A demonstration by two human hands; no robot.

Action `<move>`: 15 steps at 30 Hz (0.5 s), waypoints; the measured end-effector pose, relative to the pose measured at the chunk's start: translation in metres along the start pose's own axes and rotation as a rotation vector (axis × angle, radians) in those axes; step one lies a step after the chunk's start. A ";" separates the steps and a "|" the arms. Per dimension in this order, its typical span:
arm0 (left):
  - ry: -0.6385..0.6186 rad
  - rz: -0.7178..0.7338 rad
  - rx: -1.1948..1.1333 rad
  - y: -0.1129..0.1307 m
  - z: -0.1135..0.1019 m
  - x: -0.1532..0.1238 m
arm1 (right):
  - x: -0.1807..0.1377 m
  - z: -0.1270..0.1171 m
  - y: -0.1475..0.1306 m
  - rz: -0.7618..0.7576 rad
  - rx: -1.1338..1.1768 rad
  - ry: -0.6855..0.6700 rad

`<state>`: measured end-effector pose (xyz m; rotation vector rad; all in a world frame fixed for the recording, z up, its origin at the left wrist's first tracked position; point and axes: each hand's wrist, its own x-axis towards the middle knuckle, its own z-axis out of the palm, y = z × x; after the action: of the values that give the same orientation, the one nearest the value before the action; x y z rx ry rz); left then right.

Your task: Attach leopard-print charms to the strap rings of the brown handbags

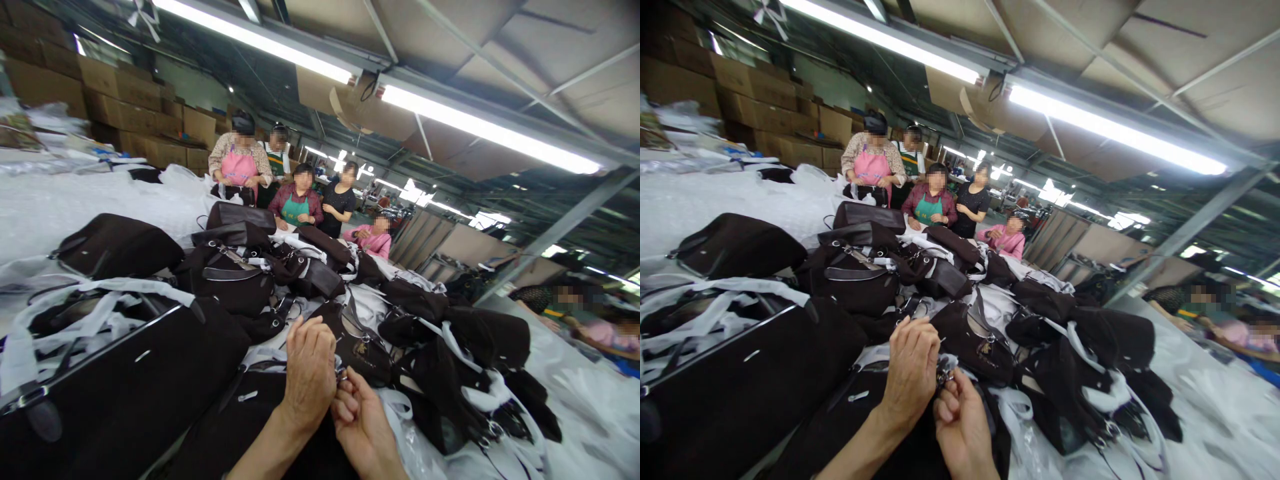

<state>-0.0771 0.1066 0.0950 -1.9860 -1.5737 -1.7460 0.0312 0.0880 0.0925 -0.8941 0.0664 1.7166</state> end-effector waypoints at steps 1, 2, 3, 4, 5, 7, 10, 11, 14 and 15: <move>-0.001 -0.002 -0.005 0.000 0.000 0.000 | 0.000 -0.001 0.000 -0.004 -0.017 -0.005; -0.004 -0.002 -0.009 0.000 0.000 0.000 | 0.001 -0.002 0.000 -0.012 -0.041 -0.011; -0.008 -0.002 -0.011 0.000 0.000 0.000 | 0.001 -0.003 0.000 -0.025 -0.079 -0.019; -0.010 -0.002 -0.014 0.000 0.000 0.000 | 0.001 -0.004 0.000 -0.045 -0.141 -0.029; -0.011 -0.001 -0.016 -0.001 0.000 0.000 | 0.002 -0.005 -0.001 -0.079 -0.236 -0.044; -0.016 0.009 -0.019 -0.001 0.001 -0.002 | 0.001 -0.005 -0.006 -0.220 -0.564 -0.065; -0.036 0.029 -0.033 0.000 0.002 -0.008 | 0.002 -0.004 -0.017 -0.648 -1.214 -0.009; -0.044 0.034 -0.039 0.000 0.003 -0.011 | 0.002 -0.004 -0.020 -0.769 -1.383 0.028; -0.057 0.029 -0.050 0.001 0.005 -0.018 | 0.006 -0.004 -0.027 -0.849 -1.617 0.077; -0.059 0.025 -0.050 0.002 0.006 -0.019 | 0.007 -0.005 -0.029 -0.813 -1.621 0.080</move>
<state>-0.0687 0.0976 0.0790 -2.0895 -1.5296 -1.7501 0.0580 0.1016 0.0958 -1.7406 -1.5923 0.6675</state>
